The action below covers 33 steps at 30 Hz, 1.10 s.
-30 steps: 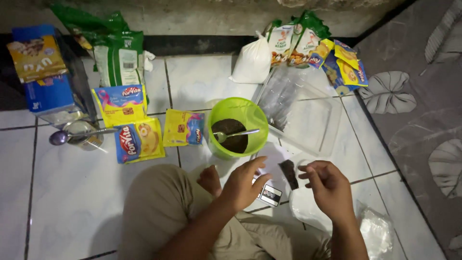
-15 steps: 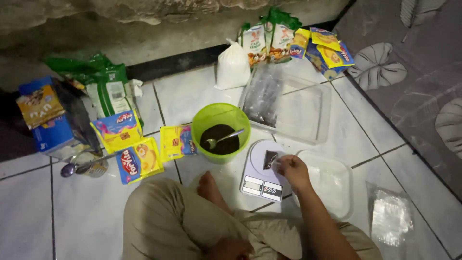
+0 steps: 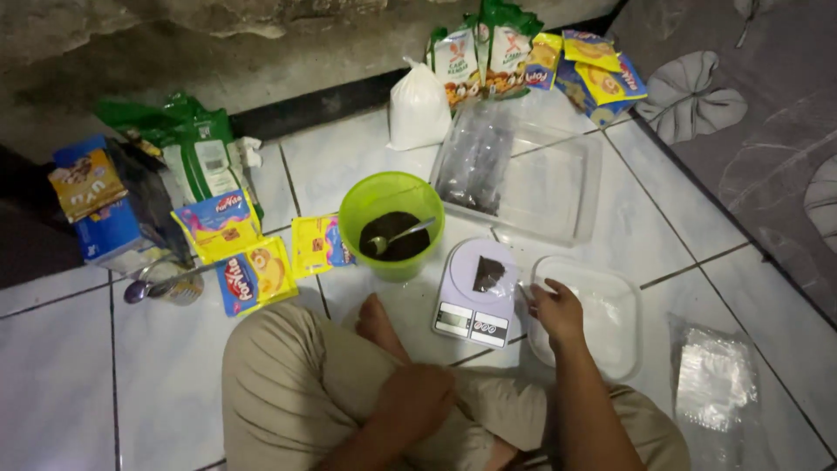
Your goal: The person weighs dark liquid from a bowl into small plastic bags using a spoon and a digital scale, then seals each bag.
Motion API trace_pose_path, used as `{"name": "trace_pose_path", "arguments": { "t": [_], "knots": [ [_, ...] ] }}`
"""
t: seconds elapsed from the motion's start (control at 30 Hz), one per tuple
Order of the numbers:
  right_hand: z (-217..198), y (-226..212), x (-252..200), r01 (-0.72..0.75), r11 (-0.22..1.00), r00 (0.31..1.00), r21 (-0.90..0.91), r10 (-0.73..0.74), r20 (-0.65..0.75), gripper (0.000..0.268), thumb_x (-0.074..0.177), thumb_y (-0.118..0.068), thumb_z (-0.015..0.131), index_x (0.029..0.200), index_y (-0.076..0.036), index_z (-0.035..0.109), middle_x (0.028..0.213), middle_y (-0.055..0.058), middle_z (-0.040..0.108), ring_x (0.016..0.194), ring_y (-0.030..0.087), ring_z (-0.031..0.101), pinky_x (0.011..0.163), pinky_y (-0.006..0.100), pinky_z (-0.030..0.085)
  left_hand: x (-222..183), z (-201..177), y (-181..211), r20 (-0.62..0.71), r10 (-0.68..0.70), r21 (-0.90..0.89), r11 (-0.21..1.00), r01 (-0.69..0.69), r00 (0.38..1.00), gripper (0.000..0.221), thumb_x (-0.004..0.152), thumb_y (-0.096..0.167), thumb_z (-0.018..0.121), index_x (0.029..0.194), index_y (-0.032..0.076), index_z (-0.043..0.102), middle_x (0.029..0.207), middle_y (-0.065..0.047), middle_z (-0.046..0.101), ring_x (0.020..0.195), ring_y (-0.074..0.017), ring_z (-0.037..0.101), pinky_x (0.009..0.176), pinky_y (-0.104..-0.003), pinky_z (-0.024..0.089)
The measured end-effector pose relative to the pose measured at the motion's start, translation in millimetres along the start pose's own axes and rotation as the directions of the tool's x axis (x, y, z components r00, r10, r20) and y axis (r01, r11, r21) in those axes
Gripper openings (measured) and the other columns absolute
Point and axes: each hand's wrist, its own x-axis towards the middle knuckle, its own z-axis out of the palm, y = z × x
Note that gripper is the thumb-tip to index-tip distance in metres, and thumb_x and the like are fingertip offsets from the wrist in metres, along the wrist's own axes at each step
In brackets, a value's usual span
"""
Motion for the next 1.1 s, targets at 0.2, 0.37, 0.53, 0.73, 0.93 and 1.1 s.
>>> {"name": "trace_pose_path", "arguments": {
  "t": [0.2, 0.37, 0.53, 0.73, 0.93, 1.1],
  "knots": [
    [2, -4, -2, -0.039, 0.999, 0.999, -0.020, 0.039, 0.001, 0.057, 0.095, -0.024, 0.068, 0.145, -0.001, 0.054, 0.121, 0.018, 0.069, 0.096, 0.030, 0.069, 0.085, 0.038, 0.061, -5, -2, 1, -0.057, 0.016, 0.023, 1.000, -0.015, 0.998, 0.028, 0.102, 0.029, 0.050, 0.098, 0.009, 0.069, 0.095, -0.015, 0.072, 0.087, -0.0389, 0.068, 0.069, -0.057, 0.052],
    [4, 5, 9, -0.032, 0.998, 0.999, -0.056, 0.032, -0.011, 0.058, 0.093, -0.028, 0.070, 0.142, -0.001, 0.056, 0.116, 0.017, 0.069, 0.091, 0.028, 0.069, 0.078, 0.039, 0.061, -2, 7, -5, -0.145, 0.094, 0.044, 0.995, -0.088, 0.985, 0.026, 0.100, 0.029, 0.054, 0.095, 0.007, 0.069, 0.092, -0.014, 0.072, 0.084, -0.0370, 0.068, 0.067, -0.056, 0.052],
    [6, 8, 10, -0.052, 0.997, 0.999, -0.056, 0.051, -0.011, 0.056, 0.092, -0.027, 0.070, 0.141, -0.002, 0.058, 0.106, 0.015, 0.069, 0.084, 0.024, 0.066, 0.076, 0.038, 0.060, -1, 5, -3, -0.138, 0.049, 0.013, 0.999, -0.047, 0.989, 0.028, 0.099, 0.029, 0.054, 0.091, 0.007, 0.069, 0.089, -0.013, 0.071, 0.083, -0.0374, 0.068, 0.064, -0.057, 0.052],
    [6, 17, 19, -0.043, 0.997, 0.999, -0.066, 0.042, -0.010, 0.056, 0.092, -0.029, 0.071, 0.139, -0.001, 0.059, 0.106, 0.015, 0.070, 0.082, 0.023, 0.067, 0.074, 0.037, 0.060, -2, 5, -2, -0.127, 0.034, 0.018, 0.999, -0.032, 0.991, 0.027, 0.100, 0.029, 0.053, 0.093, 0.008, 0.068, 0.089, -0.011, 0.070, 0.081, -0.0354, 0.067, 0.060, -0.056, 0.051],
    [6, 13, 16, -0.043, 0.997, 0.999, -0.059, 0.043, -0.008, 0.057, 0.090, -0.029, 0.070, 0.139, -0.002, 0.060, 0.099, 0.014, 0.070, 0.079, 0.022, 0.066, 0.073, 0.036, 0.059, 0, 8, -4, -0.141, 0.042, 0.002, 0.999, -0.042, 0.989, 0.026, 0.097, 0.030, 0.057, 0.091, 0.008, 0.068, 0.090, -0.014, 0.070, 0.083, -0.0381, 0.067, 0.064, -0.057, 0.051],
    [5, 12, 15, -0.051, 0.997, 0.999, -0.059, 0.051, -0.005, 0.058, 0.090, -0.029, 0.070, 0.140, -0.002, 0.059, 0.105, 0.016, 0.069, 0.083, 0.024, 0.067, 0.076, 0.038, 0.061, 0, 7, -2, -0.147, 0.021, 0.005, 1.000, -0.020, 0.989, 0.030, 0.099, 0.033, 0.054, 0.093, 0.008, 0.069, 0.090, -0.013, 0.071, 0.083, -0.0375, 0.068, 0.065, -0.057, 0.052]
  ]
}}
